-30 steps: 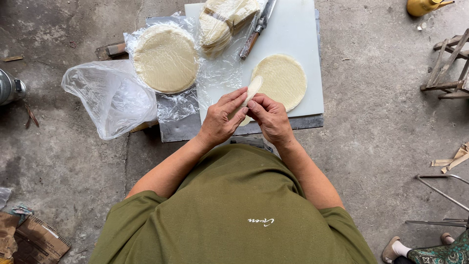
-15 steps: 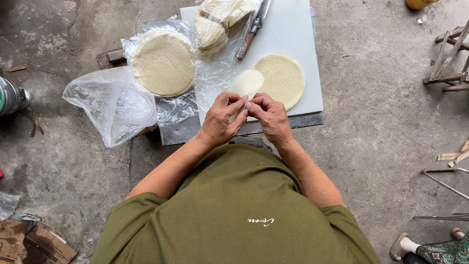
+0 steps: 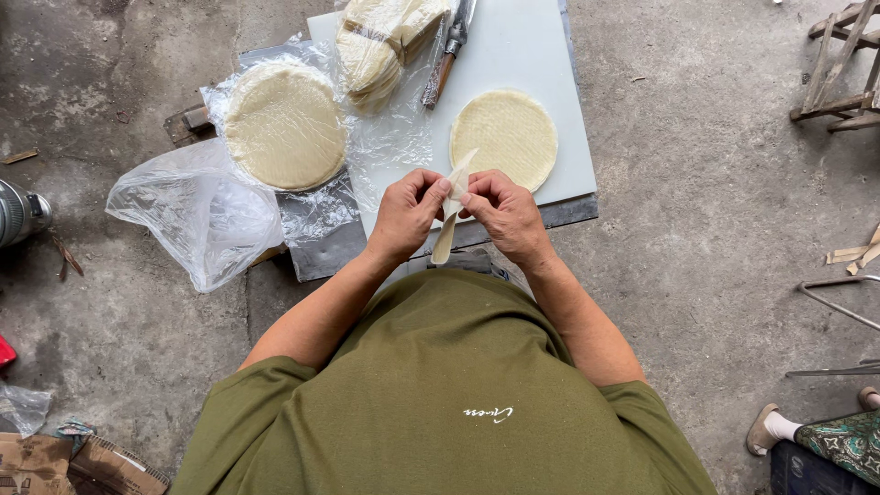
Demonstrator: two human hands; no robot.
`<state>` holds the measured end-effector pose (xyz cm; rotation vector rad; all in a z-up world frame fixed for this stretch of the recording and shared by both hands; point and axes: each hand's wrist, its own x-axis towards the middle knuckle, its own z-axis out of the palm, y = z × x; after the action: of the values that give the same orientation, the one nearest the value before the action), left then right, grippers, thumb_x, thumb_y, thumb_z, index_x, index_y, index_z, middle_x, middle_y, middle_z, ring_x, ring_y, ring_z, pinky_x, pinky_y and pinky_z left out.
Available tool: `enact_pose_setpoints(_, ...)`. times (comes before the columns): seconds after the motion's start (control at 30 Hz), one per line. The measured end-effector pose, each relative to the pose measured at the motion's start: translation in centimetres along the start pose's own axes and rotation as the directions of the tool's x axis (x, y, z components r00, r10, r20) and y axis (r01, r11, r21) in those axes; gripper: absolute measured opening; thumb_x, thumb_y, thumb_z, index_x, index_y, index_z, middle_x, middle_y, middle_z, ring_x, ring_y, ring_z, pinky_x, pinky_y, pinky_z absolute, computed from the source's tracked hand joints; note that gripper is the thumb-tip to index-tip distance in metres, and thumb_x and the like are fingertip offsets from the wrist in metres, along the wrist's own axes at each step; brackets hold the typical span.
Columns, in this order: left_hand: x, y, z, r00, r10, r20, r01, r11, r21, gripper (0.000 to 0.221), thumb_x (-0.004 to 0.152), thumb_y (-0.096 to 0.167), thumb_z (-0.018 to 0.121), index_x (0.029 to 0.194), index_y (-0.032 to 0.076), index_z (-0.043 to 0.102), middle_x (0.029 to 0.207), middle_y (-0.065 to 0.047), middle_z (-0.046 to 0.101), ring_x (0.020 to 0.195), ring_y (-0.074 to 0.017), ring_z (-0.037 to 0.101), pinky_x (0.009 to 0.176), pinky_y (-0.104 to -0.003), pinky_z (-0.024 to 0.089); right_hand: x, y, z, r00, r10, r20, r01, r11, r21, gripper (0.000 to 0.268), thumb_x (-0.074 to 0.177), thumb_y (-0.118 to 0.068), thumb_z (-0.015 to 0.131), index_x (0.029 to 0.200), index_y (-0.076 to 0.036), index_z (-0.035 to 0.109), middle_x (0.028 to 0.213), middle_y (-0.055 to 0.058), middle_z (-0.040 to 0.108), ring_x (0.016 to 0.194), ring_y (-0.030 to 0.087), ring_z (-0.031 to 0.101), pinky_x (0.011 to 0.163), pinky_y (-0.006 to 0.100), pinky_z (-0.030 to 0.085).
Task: The person peels individual circular sheets of dough from a stack, cuts one sheet into four triangular wedges using a knife on a board, and then stacks the resulting wedges together by hand.
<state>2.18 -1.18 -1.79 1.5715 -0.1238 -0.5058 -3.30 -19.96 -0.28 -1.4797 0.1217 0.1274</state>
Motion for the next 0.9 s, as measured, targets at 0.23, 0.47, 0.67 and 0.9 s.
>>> enact_pose_setpoints(0.23, 0.6, -0.7, 0.3, 0.998, 0.07, 0.003, -0.07, 0.991, -0.115, 0.019, 0.106, 0.019, 0.061, 0.108, 0.001, 0.064, 0.091, -0.008, 0.07, 0.081, -0.0141, 0.066, 0.074, -0.032, 0.058, 0.6, 0.3, -0.7, 0.989, 0.141, 0.038, -0.143, 0.895, 0.423, 0.017, 0.101, -0.014, 0.064, 0.112, -0.001, 0.063, 0.109, 0.009, 0.066, 0.098, 0.016, 0.07, 0.092, 0.033, 0.063)
enact_pose_setpoints(0.47, -0.8, 1.4, 1.8, 0.858, 0.509, 0.066, -0.491, 0.779, 0.389, 0.016, 0.106, 0.015, 0.06, 0.109, 0.0, 0.062, 0.096, -0.015, 0.069, 0.084, -0.026, 0.07, 0.072, -0.035, 0.055, 0.7, -2.0, 1.0, 0.97, 0.158, -0.184, -0.184, 0.974, -0.134, 0.032, 0.098, -0.03, 0.068, 0.112, -0.001, 0.066, 0.094, 0.006, 0.071, 0.083, 0.013, 0.07, 0.074, 0.027, 0.062)
enact_pose_setpoints(0.67, -0.2, 1.2, 1.5, 0.989, 0.15, -0.011, -0.139, 0.942, 0.306, 0.02, 0.106, 0.022, 0.057, 0.107, 0.002, 0.06, 0.083, -0.01, 0.07, 0.07, -0.0193, 0.069, 0.062, -0.035, 0.056, 0.9, -1.7, 0.8, 0.977, 0.153, -0.151, -0.153, 0.988, 0.014, 0.029, 0.105, -0.027, 0.062, 0.112, 0.001, 0.067, 0.09, 0.005, 0.07, 0.081, 0.01, 0.068, 0.076, 0.027, 0.062)
enact_pose_setpoints(0.9, 0.2, 1.0, 1.4, 0.975, 0.223, -0.002, -0.218, 0.953, 0.209, 0.035, 0.104, 0.033, 0.065, 0.114, 0.001, 0.057, 0.088, -0.01, 0.071, 0.077, -0.0116, 0.068, 0.068, -0.029, 0.057, 0.3, -1.8, 0.8, 0.997, 0.057, -0.05, -0.064, 0.984, -0.168, 0.026, 0.106, -0.023, 0.059, 0.116, 0.0, 0.065, 0.094, 0.004, 0.071, 0.085, 0.008, 0.067, 0.078, 0.024, 0.06)
